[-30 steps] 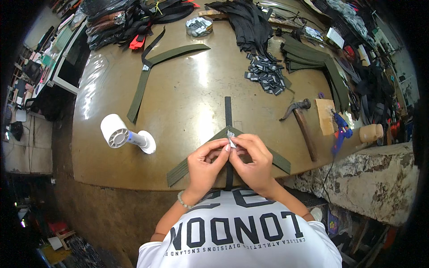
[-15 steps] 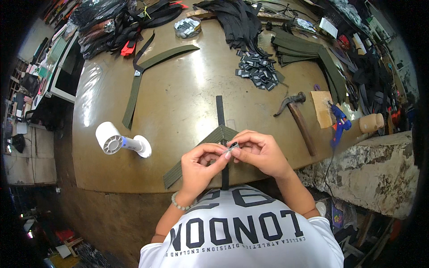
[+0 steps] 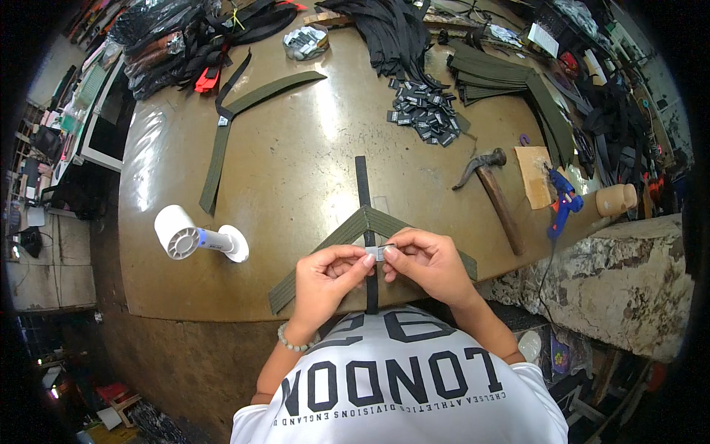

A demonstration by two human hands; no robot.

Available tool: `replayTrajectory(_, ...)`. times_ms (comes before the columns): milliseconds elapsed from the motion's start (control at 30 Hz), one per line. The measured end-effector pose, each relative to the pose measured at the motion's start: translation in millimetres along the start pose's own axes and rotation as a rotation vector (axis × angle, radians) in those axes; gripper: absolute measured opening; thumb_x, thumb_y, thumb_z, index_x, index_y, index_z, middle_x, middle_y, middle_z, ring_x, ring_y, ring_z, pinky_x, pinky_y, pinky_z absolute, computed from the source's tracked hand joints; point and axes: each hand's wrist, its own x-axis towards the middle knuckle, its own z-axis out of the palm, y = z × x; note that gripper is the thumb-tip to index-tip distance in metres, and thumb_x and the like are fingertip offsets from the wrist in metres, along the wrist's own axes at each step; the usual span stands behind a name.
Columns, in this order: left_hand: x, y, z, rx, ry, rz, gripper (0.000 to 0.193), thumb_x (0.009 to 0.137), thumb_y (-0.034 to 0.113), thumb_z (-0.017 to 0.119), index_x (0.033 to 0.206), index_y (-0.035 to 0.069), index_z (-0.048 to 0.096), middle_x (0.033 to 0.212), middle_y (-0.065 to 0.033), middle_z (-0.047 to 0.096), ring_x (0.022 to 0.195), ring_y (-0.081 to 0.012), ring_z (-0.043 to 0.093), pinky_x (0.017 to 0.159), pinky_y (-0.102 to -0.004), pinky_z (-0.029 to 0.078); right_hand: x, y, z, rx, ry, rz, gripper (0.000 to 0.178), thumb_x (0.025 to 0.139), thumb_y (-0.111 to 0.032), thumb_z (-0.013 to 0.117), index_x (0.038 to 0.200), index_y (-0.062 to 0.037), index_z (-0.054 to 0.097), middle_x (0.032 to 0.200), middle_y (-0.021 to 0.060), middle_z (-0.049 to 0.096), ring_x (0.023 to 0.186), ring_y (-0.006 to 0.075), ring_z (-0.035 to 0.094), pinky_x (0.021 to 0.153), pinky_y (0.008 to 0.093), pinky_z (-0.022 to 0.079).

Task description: The person cuts green fabric strips with scissors, ties them with a yellow string, and then uses a hot glue gun to attach small black rectangular pieces to the fabric strips. They repeat the gluing and attaching process for multiple strips.

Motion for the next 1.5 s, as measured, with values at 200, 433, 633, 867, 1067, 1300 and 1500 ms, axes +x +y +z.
replayTrajectory(200, 3, -2, -4, 0.198, 0.0, -0.038, 0.014, 0.089, 0.009, 0.071, 0.095, -0.004, 0.071, 0.077, -0.005, 0.069, 0.061, -0.0028, 0.058, 0.055, -0.0166, 0.046, 0, 7, 0, -0.035, 0.042, 0.022, 0.021, 0.094, -0.011, 0.064, 0.105, 0.0064, 0.063, 0.093, 0.007, 0.066, 0.078, 0.0099, 0.064, 0.068, 0.0222, 0.053)
replayTrajectory(433, 24, -2, -3, 0.421, -0.022, 0.073, 0.019, 0.089, 0.014, 0.071, 0.092, -0.005, 0.071, 0.072, -0.0047, 0.069, 0.063, -0.005, 0.058, 0.058, -0.0211, 0.047, 15, 2, -8, -0.423, 0.156, 0.084, 0.019, 0.091, -0.013, 0.067, 0.097, 0.0043, 0.066, 0.083, 0.0076, 0.068, 0.068, 0.01, 0.063, 0.063, 0.0239, 0.051)
replayTrajectory(633, 51, -7, 0, 0.643, 0.047, 0.112, 0.021, 0.088, 0.015, 0.07, 0.087, -0.005, 0.071, 0.069, -0.0048, 0.068, 0.062, -0.0061, 0.059, 0.059, -0.0228, 0.048, 44, 8, -15, -0.942, 0.214, -0.019, 0.022, 0.085, -0.018, 0.07, 0.083, 0.0032, 0.065, 0.074, 0.0162, 0.067, 0.061, 0.0227, 0.064, 0.059, 0.0335, 0.05)
replayTrajectory(867, 58, -10, -3, 0.509, 0.122, 0.054, 0.023, 0.086, 0.014, 0.073, 0.093, -0.001, 0.058, 0.064, -0.0023, 0.062, 0.053, -0.0071, 0.056, 0.05, -0.0238, 0.045, 59, 8, -22, -0.873, 0.197, 0.18, 0.026, 0.08, -0.023, 0.074, 0.078, 0.001, 0.066, 0.066, 0.0146, 0.065, 0.059, 0.0253, 0.065, 0.058, 0.0362, 0.05)
replayTrajectory(1067, 58, -12, -4, 0.668, 0.092, 0.125, 0.022, 0.084, 0.007, 0.071, 0.096, 0.0, 0.054, 0.066, -0.0067, 0.058, 0.053, -0.0146, 0.057, 0.052, -0.0297, 0.046, 59, 9, -23, -0.89, 0.186, 0.176, 0.026, 0.08, -0.024, 0.074, 0.076, 0.0009, 0.066, 0.066, 0.0135, 0.066, 0.059, 0.0237, 0.065, 0.058, 0.0353, 0.05)
replayTrajectory(1300, 34, -5, -20, 0.74, -0.113, 0.36, 0.026, 0.076, 0.0, 0.073, 0.099, 0.003, 0.062, 0.09, -0.008, 0.055, 0.075, -0.0178, 0.057, 0.067, -0.0286, 0.048, 61, 7, -21, -0.824, 0.179, 0.228, 0.025, 0.081, -0.022, 0.073, 0.075, 0.0011, 0.065, 0.061, 0.0116, 0.065, 0.053, 0.0195, 0.063, 0.055, 0.0333, 0.05)
replayTrajectory(1500, 44, -18, -10, 0.761, 0.003, 0.456, 0.017, 0.074, 0.002, 0.076, 0.088, 0.003, 0.067, 0.08, -0.006, 0.059, 0.064, -0.0157, 0.054, 0.059, -0.0279, 0.045, 62, 8, -23, -0.841, 0.174, 0.215, 0.024, 0.08, -0.021, 0.073, 0.074, 0.0007, 0.065, 0.061, 0.0116, 0.065, 0.053, 0.0202, 0.063, 0.055, 0.034, 0.05)
